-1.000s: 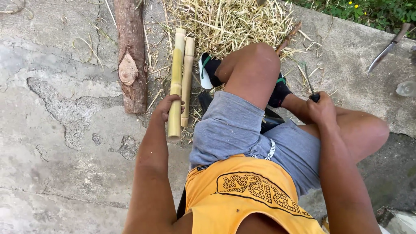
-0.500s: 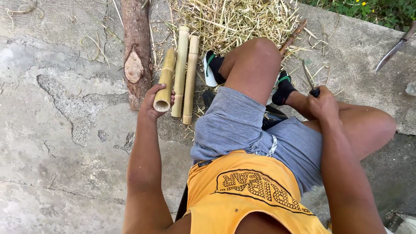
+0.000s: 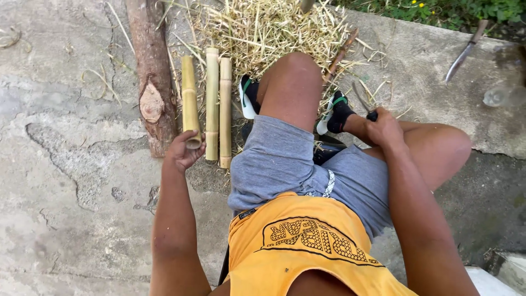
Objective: Using a curved sickle to scrape nodes and bark from a bamboo stalk held between the legs.
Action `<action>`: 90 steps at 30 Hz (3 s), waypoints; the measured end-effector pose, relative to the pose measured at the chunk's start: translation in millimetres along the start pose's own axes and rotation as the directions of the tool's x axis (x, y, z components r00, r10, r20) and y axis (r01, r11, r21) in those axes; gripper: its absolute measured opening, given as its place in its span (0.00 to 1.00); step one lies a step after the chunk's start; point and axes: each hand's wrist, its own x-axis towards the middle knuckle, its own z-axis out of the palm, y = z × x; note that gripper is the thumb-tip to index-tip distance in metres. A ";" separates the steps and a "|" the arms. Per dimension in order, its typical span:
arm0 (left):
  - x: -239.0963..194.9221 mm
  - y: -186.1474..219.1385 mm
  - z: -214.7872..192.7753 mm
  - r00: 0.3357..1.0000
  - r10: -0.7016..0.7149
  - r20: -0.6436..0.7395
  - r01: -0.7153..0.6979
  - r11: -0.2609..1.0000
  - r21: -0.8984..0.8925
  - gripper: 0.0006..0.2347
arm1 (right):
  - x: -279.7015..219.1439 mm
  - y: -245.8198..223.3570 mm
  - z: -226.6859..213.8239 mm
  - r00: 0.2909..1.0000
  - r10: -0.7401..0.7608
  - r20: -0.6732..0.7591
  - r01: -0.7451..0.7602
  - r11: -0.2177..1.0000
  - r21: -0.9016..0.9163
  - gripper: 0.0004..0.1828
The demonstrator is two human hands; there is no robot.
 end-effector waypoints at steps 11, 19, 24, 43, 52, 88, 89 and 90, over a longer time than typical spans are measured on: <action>-8.8 23.5 66.1 0.976 -0.021 -0.216 0.030 0.999 0.040 0.20 | 4.2 -3.9 2.5 0.998 -0.022 0.051 0.023 0.999 -0.026 0.26; 25.9 64.5 131.4 0.967 0.042 -0.250 -0.067 0.994 -0.092 0.22 | 10.2 -13.1 4.0 0.994 0.006 0.106 0.004 0.995 -0.097 0.24; -48.5 62.9 197.2 0.968 0.239 -0.072 -0.231 0.967 0.103 0.24 | 15.1 -20.0 2.5 0.997 -0.002 0.082 0.005 0.999 -0.040 0.25; -97.2 -36.7 337.1 0.942 0.082 0.326 -0.248 0.825 0.509 0.25 | 37.0 -20.6 14.0 0.996 -0.091 0.012 0.090 0.995 0.049 0.24; -88.0 -63.8 354.0 0.933 0.210 0.292 -0.353 0.696 0.626 0.30 | 22.2 -22.4 15.5 0.995 -0.087 0.047 0.083 0.994 0.068 0.21; -31.6 -111.7 375.5 0.855 0.406 0.321 -0.499 0.480 0.722 0.35 | 63.1 -130.3 -66.8 0.979 -0.196 -0.053 0.083 0.150 0.985 0.17; -32.5 -109.1 376.6 0.868 0.385 0.313 -0.478 0.481 0.735 0.35 | 66.4 -135.5 -71.5 0.982 -0.184 -0.032 0.067 0.189 0.980 0.18; -33.3 -106.8 377.7 0.881 0.363 0.304 -0.456 0.481 0.748 0.35 | 69.6 -140.4 -76.1 0.985 -0.172 -0.012 0.051 0.226 0.973 0.19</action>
